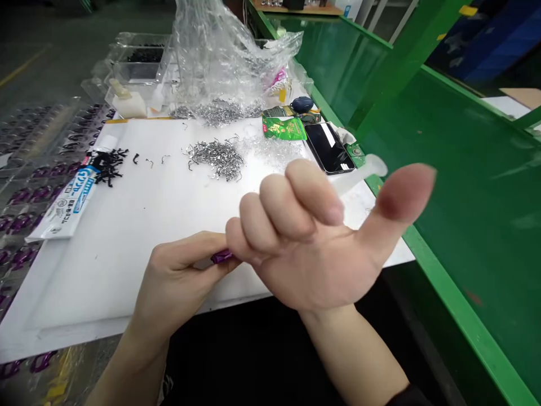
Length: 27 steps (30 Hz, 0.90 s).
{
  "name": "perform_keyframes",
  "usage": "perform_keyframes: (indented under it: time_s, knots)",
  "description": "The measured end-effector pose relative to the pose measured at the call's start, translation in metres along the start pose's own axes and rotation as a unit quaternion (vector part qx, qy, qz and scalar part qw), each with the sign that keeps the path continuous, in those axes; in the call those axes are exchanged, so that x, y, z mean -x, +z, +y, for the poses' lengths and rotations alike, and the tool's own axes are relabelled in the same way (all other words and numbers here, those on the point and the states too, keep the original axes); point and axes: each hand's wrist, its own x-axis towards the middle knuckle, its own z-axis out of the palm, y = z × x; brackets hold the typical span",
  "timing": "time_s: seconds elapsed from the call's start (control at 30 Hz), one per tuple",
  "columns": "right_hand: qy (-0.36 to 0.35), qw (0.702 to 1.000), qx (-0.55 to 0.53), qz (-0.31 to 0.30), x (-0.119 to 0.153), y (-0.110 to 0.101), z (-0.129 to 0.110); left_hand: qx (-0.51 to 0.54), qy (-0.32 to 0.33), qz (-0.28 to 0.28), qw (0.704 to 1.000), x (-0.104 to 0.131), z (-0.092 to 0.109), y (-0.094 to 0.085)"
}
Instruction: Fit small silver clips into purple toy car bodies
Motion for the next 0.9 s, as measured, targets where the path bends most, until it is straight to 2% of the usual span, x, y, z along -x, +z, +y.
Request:
perform_keyframes:
  time_s: [0.1,0.3,0.4,0.57,0.8,0.9]
  knots:
    - [0.030,0.994,-0.086,-0.062,-0.005,0.000,0.011,0.003,0.005,0.002,1.000,0.000,0.003,0.000]
    - [0.046,0.990,-0.120,-0.052,-0.001,-0.005,0.022,0.003,0.011,0.002,1.000,0.004,0.001,-0.003]
    - [0.062,0.991,-0.097,-0.064,0.002,-0.007,0.018,-0.002,0.018,-0.007,1.000,0.005,0.000,-0.003]
    - [0.101,0.991,0.024,-0.080,0.005,-0.010,0.008,-0.022,0.033,-0.016,0.999,0.002,0.003,-0.002]
    - [0.090,0.992,0.023,-0.091,0.009,-0.014,0.008,-0.024,0.034,-0.029,0.999,0.002,0.002,-0.004]
    - [0.073,0.993,0.053,-0.077,0.008,-0.015,0.008,-0.021,0.025,-0.037,0.999,0.002,0.001,-0.005]
